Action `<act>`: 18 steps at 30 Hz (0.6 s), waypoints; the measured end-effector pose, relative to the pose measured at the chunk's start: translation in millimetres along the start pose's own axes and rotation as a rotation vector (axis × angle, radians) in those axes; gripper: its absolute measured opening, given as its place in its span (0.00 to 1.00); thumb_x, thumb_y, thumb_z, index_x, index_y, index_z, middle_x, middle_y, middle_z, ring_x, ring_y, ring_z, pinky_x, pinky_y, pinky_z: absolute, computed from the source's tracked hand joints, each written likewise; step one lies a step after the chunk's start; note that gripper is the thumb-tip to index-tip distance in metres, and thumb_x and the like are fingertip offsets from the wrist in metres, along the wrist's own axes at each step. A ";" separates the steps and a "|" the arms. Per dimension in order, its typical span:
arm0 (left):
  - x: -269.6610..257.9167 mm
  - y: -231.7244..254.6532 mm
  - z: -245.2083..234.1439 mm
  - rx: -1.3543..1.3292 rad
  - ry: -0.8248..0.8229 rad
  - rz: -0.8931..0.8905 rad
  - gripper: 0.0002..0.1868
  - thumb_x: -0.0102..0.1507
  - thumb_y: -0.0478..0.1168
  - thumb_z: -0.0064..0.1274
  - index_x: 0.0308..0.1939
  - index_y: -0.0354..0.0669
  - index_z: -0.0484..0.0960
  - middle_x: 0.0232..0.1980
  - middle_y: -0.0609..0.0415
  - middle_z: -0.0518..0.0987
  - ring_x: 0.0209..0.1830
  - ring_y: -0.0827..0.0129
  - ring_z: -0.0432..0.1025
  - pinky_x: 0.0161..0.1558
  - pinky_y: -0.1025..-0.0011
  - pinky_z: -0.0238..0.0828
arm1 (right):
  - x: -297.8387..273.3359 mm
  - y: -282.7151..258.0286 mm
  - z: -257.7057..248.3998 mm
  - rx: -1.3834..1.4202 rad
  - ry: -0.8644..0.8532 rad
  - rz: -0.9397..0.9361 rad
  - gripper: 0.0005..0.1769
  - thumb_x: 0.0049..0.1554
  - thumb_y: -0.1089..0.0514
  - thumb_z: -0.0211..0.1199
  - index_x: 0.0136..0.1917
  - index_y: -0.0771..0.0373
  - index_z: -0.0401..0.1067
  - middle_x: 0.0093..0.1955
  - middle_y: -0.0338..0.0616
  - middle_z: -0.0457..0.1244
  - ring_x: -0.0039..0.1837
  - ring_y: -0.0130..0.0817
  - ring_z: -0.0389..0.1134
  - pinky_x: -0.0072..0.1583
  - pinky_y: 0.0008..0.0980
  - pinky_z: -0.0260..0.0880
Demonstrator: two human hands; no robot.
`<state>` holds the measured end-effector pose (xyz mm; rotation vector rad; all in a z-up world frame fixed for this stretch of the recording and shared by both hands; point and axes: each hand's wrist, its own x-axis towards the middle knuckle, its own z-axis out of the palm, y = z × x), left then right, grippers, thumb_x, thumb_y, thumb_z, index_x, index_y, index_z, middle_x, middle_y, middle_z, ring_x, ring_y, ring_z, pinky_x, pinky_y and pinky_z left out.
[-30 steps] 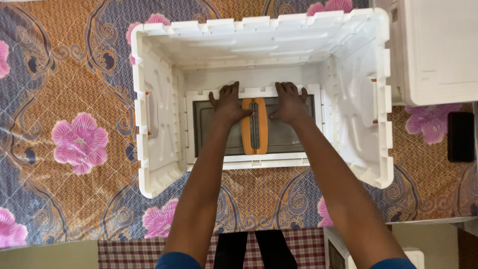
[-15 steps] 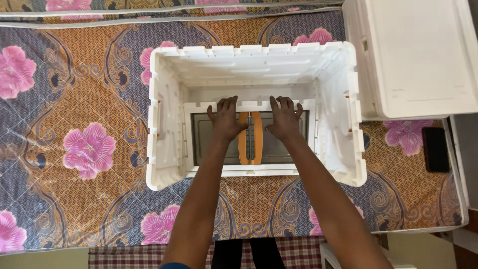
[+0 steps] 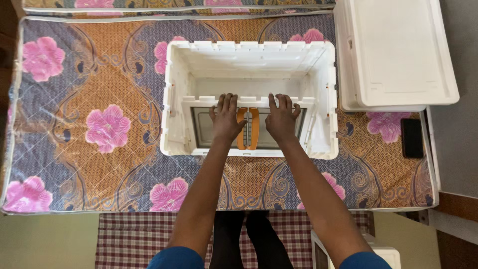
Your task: The person assembles a white plastic cooler by unfolding its sides, inserting a handle, and closing the lid. They then repeat the process with a second cooler, unfolding, inserting the handle, and closing it.
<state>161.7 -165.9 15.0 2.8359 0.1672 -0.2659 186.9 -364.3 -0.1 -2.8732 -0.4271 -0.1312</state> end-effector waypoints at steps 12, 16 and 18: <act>-79.1 25.4 -57.1 -0.035 -0.005 -0.040 0.58 0.48 0.40 0.61 0.80 0.53 0.48 0.82 0.54 0.50 0.85 0.59 0.36 0.78 0.44 0.37 | -51.9 -22.1 -48.7 0.013 0.108 -0.029 0.37 0.50 0.64 0.62 0.74 0.59 0.67 0.70 0.47 0.58 0.76 0.44 0.53 0.73 0.57 0.45; -101.3 27.4 -60.5 -0.113 0.011 -0.014 0.59 0.48 0.44 0.63 0.80 0.54 0.46 0.83 0.54 0.48 0.84 0.57 0.34 0.77 0.43 0.38 | -69.1 -26.1 -60.3 0.022 0.127 -0.036 0.38 0.49 0.64 0.62 0.73 0.61 0.67 0.70 0.49 0.58 0.77 0.46 0.53 0.75 0.58 0.43; -104.8 28.3 -63.8 -0.072 -0.048 -0.034 0.60 0.48 0.42 0.62 0.81 0.56 0.44 0.84 0.57 0.46 0.85 0.59 0.34 0.78 0.44 0.39 | -68.2 -27.6 -69.6 0.044 0.074 -0.008 0.37 0.49 0.63 0.62 0.73 0.62 0.66 0.71 0.50 0.58 0.77 0.48 0.52 0.75 0.59 0.43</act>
